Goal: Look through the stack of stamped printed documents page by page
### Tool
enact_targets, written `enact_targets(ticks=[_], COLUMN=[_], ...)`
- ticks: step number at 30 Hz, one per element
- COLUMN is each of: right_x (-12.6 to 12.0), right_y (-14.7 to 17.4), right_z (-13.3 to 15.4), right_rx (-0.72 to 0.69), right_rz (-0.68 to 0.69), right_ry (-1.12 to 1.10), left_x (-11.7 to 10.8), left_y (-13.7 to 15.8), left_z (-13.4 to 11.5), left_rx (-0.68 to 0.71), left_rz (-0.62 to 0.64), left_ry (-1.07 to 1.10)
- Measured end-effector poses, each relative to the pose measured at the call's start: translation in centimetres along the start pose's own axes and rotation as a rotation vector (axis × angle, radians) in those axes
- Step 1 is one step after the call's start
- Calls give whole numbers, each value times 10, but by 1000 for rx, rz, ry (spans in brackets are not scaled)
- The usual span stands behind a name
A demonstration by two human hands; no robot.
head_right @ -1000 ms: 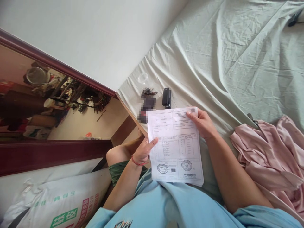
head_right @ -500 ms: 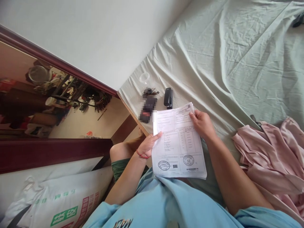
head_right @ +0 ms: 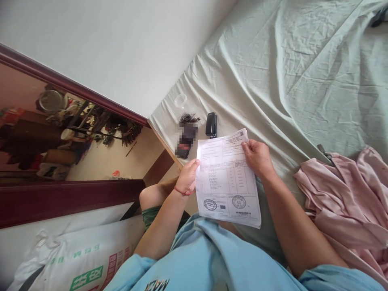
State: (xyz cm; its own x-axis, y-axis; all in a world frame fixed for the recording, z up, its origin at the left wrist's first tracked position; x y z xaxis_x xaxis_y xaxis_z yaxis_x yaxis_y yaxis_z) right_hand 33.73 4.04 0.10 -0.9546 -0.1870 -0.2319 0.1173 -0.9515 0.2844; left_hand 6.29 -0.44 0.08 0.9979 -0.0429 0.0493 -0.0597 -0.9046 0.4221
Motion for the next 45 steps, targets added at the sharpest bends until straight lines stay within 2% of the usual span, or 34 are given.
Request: enact_targets(ticks=[5, 8, 21, 30, 40, 45], right_x=[-4, -5, -6, -5, -33, -41], right_y=[1, 1, 3, 1, 2, 2], right_z=[3, 2, 4, 1, 0, -3], right_rx=[4, 26, 7, 2, 83, 123], right_rz=[-35, -43, -44, -44, -124, -166], right_ry=[24, 24, -5, -2, 123, 212], left_x=[-1, 0, 5, 7, 16, 26], left_y=[-9, -11, -5, -19, -33, -34], left_z=[-3, -7, -11, -10, -3, -3], left_rx=[-58, -78, -9, -29, -1, -3], left_rz=[-12, -2, -1, -5, -44, -9], left_ry=[-103, -86, 47, 65, -66, -88])
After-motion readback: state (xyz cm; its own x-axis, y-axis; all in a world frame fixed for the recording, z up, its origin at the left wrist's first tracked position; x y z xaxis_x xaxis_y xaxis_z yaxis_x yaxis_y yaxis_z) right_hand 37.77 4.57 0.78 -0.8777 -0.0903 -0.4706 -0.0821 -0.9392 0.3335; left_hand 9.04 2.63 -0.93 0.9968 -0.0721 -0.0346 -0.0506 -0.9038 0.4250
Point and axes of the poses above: each hand's wrist, its own y-axis away from the middle knuckle, its own x-axis out of the palm, z = x × y, the point moved 5 cm from there along -y, towards the middle knuckle, and after that the axes turned 11 degrees about z, right-handed, at the moved point
